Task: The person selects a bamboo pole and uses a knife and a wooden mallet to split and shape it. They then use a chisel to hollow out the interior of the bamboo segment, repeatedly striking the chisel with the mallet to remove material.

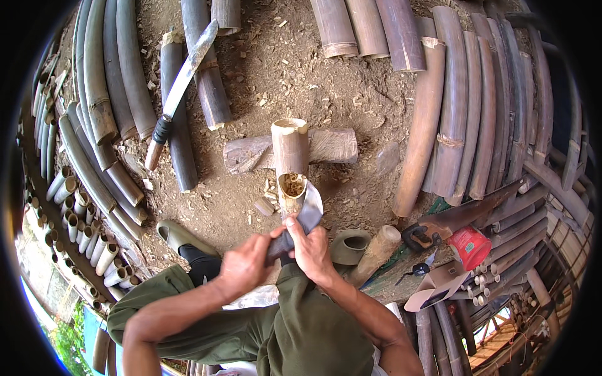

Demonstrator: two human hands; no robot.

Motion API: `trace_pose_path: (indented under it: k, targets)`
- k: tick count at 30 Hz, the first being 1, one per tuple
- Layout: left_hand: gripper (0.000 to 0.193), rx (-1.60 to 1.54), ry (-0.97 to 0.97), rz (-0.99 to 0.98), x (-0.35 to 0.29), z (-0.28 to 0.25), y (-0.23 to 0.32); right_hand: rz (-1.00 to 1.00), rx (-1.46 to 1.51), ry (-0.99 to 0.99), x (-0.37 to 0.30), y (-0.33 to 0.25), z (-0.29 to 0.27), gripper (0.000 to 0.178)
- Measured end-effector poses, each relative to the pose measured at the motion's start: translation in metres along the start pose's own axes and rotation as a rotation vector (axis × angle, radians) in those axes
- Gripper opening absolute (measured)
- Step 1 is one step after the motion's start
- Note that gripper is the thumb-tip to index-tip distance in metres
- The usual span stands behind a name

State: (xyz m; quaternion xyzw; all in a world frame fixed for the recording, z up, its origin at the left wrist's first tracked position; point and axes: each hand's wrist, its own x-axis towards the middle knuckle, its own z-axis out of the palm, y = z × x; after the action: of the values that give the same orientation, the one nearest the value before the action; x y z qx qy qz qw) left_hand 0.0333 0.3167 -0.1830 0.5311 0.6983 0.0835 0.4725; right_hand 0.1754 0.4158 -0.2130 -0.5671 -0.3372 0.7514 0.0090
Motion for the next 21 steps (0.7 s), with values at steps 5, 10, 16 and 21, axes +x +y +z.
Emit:
trace_pose_path:
  k: [5, 10, 16, 21]
  targets:
    - [0.021, 0.564, -0.271, 0.158, 0.031, -0.116, -0.003, 0.292, 0.946, -0.452, 0.02, 0.016, 0.019, 0.029]
    - [0.033, 0.347, -0.578, 0.097, 0.061, -0.138, -0.017, 0.306, 0.858, -0.429, 0.021, 0.007, 0.018, 0.03]
    - [0.04, -0.011, -0.293, 0.026, 0.012, -0.047, -0.04, 0.286, 0.42, -0.234, 0.007, 0.004, 0.001, 0.028]
    - [0.033, 0.214, -0.03, 0.258, 0.018, -0.054, -0.033, 0.176, 0.481, -0.251, -0.011, 0.0, -0.003, 0.03]
